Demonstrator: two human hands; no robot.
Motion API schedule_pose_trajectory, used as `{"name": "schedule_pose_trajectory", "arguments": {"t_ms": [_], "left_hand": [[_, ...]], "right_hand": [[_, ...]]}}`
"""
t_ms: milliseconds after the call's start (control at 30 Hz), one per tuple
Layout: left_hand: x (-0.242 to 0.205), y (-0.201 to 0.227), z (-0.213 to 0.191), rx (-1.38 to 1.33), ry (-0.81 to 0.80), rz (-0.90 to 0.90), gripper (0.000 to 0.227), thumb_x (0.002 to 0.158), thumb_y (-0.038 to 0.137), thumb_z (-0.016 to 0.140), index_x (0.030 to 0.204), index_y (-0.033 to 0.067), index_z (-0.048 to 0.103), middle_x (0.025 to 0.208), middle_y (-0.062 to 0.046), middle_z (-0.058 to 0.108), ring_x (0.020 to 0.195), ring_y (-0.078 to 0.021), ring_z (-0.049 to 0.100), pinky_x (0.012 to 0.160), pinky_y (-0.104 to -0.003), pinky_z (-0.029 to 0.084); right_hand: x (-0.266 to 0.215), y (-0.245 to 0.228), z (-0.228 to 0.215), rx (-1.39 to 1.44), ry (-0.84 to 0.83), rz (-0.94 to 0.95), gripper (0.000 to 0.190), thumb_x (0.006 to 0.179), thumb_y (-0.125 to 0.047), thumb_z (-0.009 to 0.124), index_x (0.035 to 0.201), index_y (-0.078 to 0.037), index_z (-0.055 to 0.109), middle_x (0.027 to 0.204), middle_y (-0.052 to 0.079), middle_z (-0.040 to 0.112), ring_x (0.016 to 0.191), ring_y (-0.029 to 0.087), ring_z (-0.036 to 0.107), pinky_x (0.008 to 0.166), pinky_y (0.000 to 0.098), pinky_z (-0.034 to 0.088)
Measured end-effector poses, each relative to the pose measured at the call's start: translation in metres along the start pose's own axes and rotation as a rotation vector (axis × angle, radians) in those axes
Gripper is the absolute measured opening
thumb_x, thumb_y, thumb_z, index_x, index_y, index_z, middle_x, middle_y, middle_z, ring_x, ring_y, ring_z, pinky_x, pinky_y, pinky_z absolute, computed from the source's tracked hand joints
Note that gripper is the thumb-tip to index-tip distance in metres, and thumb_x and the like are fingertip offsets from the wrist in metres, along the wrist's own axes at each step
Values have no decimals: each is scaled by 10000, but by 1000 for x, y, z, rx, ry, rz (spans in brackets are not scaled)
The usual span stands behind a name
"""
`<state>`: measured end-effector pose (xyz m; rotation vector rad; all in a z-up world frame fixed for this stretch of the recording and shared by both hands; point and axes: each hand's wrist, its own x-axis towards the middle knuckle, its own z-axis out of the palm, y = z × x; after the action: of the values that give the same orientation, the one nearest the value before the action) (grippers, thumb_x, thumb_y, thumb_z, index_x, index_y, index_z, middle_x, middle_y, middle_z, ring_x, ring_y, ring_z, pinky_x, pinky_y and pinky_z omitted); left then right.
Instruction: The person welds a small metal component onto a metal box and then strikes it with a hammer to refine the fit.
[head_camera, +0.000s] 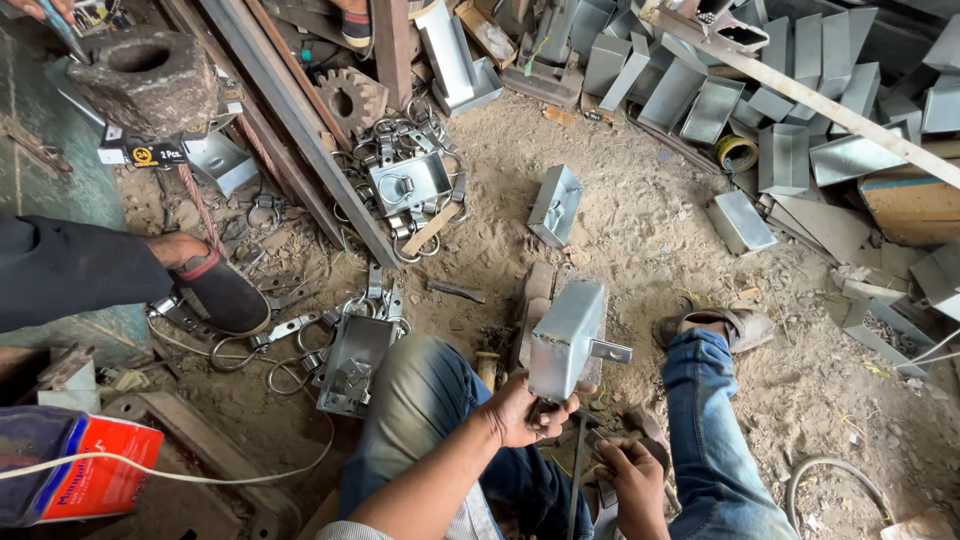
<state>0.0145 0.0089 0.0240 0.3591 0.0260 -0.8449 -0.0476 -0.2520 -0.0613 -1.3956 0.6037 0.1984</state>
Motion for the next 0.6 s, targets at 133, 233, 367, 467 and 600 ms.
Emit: {"name": "schedule_pose_trajectory", "arguments": {"t_ms": [133, 233, 367, 467, 600], "left_hand": [[0, -3, -3, -14, 17, -20, 487, 1079, 346, 418, 1287, -34, 641, 853, -58, 659, 508, -67, 480, 480, -200, 365], [5, -6, -6, 25, 21, -26, 473, 1084, 329, 404, 1288, -23, 645, 864, -70, 660, 519, -72, 496, 487, -200, 368], [7, -7, -6, 67, 19, -38, 487, 1084, 365, 394, 1279, -2, 647, 853, -70, 654, 516, -70, 496, 473, -202, 345], [9, -10, -7, 63, 15, -28, 478, 1088, 356, 393, 1286, 2, 646, 848, -62, 649, 518, -68, 484, 468, -205, 325], [11, -9, -10, 5, -30, 2, 473, 1098, 308, 387, 1316, -24, 644, 830, -44, 633, 520, -63, 462, 466, -206, 314]], "right_hand": [[10, 10, -1, -24, 5, -11, 130, 904, -75, 723, 983, 21, 687, 845, 76, 710, 677, 120, 641, 587, 257, 512], [22, 22, -7, -25, 10, 10, 136, 904, -74, 722, 996, 21, 688, 851, 102, 732, 672, 140, 650, 578, 263, 513], [35, 35, -13, -60, 20, 12, 151, 894, -69, 741, 998, 32, 699, 855, 107, 729, 662, 148, 649, 562, 274, 522], [41, 40, -14, -53, 29, 21, 162, 876, -53, 754, 992, 39, 688, 845, 123, 732, 670, 171, 676, 538, 290, 515], [45, 42, -8, 0, -3, 30, 173, 860, -39, 753, 988, 44, 672, 822, 148, 740, 677, 204, 704, 510, 302, 498]]}}
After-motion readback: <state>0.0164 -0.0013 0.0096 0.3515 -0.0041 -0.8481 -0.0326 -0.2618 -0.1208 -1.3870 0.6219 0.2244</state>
